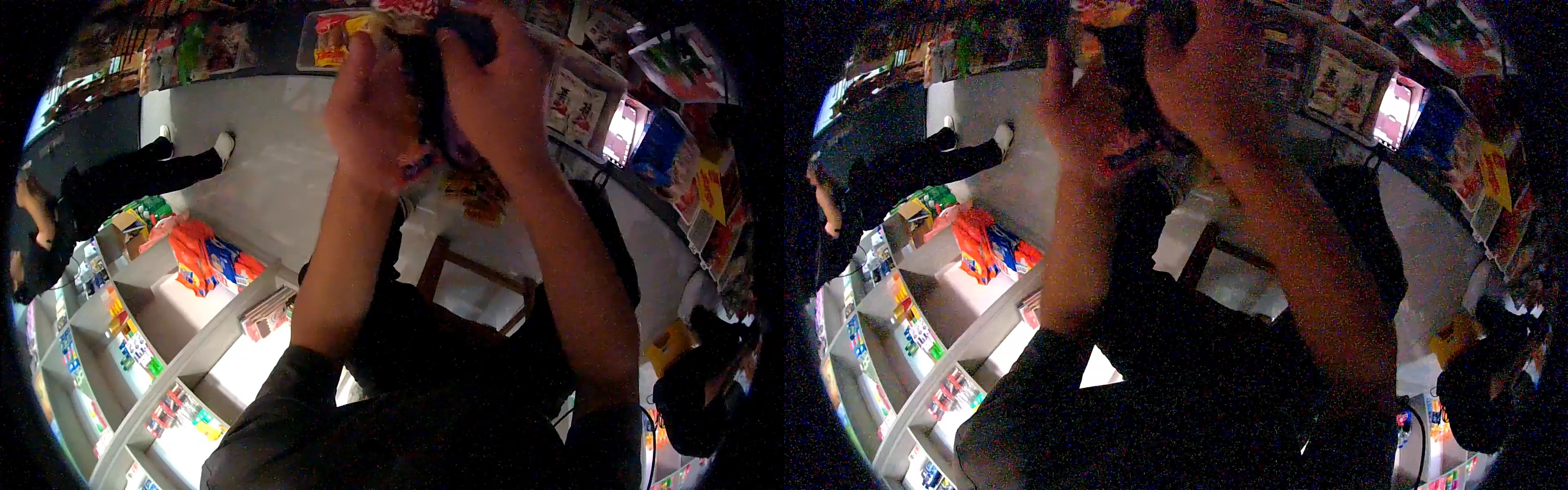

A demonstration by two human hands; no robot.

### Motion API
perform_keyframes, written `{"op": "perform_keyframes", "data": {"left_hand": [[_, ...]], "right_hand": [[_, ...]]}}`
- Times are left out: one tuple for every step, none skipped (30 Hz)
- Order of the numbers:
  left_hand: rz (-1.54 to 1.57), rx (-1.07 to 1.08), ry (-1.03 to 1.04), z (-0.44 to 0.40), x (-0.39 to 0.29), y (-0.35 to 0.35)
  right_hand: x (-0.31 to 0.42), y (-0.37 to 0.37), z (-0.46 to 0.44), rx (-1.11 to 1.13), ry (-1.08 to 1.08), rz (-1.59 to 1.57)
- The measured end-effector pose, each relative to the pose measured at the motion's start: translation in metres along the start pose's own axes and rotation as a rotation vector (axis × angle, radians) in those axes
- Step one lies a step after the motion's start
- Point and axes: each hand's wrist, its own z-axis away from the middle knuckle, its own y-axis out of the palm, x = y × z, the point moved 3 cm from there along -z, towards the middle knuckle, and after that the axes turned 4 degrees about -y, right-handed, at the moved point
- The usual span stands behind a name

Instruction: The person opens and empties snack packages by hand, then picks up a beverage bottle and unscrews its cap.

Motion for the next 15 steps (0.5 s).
{"op": "perform_keyframes", "data": {"left_hand": [[-0.039, 0.004, 0.01, 0.003, 0.003, 0.001], [-0.077, 0.006, 0.019, 0.004, 0.004, 0.002], [-0.005, -0.023, 0.023, 0.004, 0.004, 0.001], [0.067, -0.054, 0.027, 0.002, 0.002, -0.001], [0.139, -0.086, 0.033, 0.0, -0.001, -0.004], [0.031, -0.089, 0.072, 0.0, -0.007, -0.007], [-0.077, -0.092, 0.11, 0.0, -0.016, -0.011], [-0.186, -0.097, 0.15, 0.0, -0.029, -0.018], [0.358, 0.303, -0.13, -0.007, -0.04, -0.038], [0.38, 0.354, -0.131, -0.008, -0.042, -0.039], [0.402, 0.405, -0.131, -0.008, -0.044, -0.04], [0.269, 0.346, -0.064, -0.009, -0.043, -0.039], [0.133, 0.28, -0.005, -0.009, -0.043, -0.037], [-0.156, 0.099, 0.118, -0.012, -0.038, -0.036], [-0.225, 0.103, 0.176, -0.014, -0.03, -0.03]], "right_hand": [[-0.011, -0.002, -0.004, -0.015, -0.124, -0.072], [-0.015, -0.002, 0.0, -0.025, -0.122, 0.007], [-0.012, 0.0, 0.003, -0.034, -0.12, 0.086], [-0.01, 0.003, 0.008, -0.04, -0.12, 0.164], [-0.006, 0.009, 0.015, 0.01, -0.156, 0.166], [-0.001, 0.015, 0.023, 0.06, -0.193, 0.169], [0.004, 0.019, 0.03, 0.11, -0.231, 0.171], [0.009, 0.021, 0.036, 0.175, -0.239, 0.129], [0.015, 0.024, 0.043, 0.24, -0.246, 0.085], [0.017, 0.026, 0.046, 0.306, -0.253, 0.04], [0.012, 0.031, 0.048, 0.314, -0.329, 0.007], [0.012, 0.032, 0.048, 0.293, -0.336, 0.015], [0.011, 0.031, 0.048, 0.27, -0.344, 0.026], [0.011, 0.031, 0.048, 0.246, -0.351, 0.036], [0.01, 0.029, 0.045, 0.18, -0.394, 0.032]]}}
